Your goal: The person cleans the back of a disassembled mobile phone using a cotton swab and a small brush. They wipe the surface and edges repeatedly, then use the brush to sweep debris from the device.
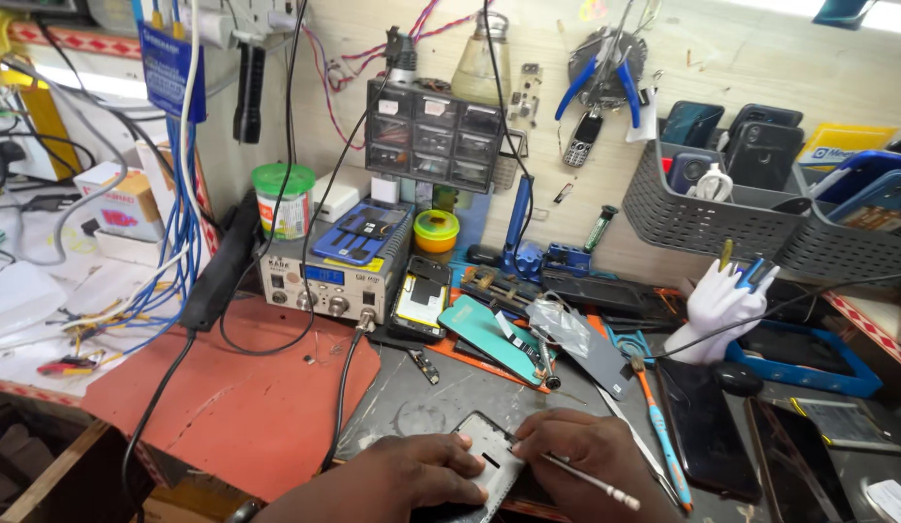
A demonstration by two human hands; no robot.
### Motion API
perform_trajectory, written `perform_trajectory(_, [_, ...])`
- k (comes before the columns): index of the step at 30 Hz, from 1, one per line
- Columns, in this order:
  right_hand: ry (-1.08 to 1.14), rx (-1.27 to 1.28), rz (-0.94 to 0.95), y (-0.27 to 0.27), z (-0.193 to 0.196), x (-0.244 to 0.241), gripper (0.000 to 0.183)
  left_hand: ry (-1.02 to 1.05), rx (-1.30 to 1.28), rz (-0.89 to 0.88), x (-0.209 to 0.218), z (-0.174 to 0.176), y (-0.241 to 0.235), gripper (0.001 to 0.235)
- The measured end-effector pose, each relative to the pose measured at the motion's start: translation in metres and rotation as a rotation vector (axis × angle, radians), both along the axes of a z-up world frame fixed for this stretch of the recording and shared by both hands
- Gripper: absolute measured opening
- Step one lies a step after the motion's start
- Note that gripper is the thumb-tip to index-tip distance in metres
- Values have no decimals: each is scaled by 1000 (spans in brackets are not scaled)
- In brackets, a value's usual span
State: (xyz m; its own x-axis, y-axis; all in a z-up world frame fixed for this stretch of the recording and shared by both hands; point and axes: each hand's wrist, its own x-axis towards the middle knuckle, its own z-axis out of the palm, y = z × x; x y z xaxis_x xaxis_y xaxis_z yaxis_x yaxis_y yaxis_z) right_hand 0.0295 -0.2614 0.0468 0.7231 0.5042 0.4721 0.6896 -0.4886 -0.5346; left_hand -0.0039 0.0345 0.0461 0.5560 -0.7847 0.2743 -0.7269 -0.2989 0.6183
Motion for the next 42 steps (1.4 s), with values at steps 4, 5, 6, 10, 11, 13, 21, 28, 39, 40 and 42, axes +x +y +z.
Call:
perform_trajectory(4, [63, -15, -52, 6, 7, 4, 8, -76, -49, -46, 2, -4, -2, 29])
perform_trajectory(5, [85, -21, -91, 8, 8, 5, 8, -73, -45, -22, -1, -7, 0, 31])
perform_trajectory(6, [162, -70, -140, 6, 11, 3, 11, -70, -39, -9, -1, -8, 2, 33])
perform_trajectory(10, [332, -177, -285, 6, 20, -1, 19, -15, 4, 9, -1, -7, -1, 34])
perform_trajectory(11, [344, -184, -306, 7, 20, -3, 20, -11, 16, 14, -2, -7, -2, 34])
perform_trajectory(13, [378, -69, -390, 10, 17, -6, 20, -5, 41, 26, -1, -8, -2, 33])
perform_trajectory(21, [378, 54, -540, -5, -12, -11, 21, -99, -47, -18, 7, -39, -12, 30])
perform_trajectory(28, [195, 91, -458, -4, -17, -11, 19, -244, -130, 11, 8, -54, -17, 30])
perform_trajectory(39, [56, 15, -378, 4, -15, -8, 20, -7, -49, 11, 2, -38, -15, 27])
perform_trajectory(40, [26, -6, -352, 4, -12, -7, 20, -8, -50, 25, 2, -34, -14, 27])
perform_trajectory(42, [-3, -37, -334, 2, -5, -9, 20, -7, -33, 8, 4, -28, -18, 28])
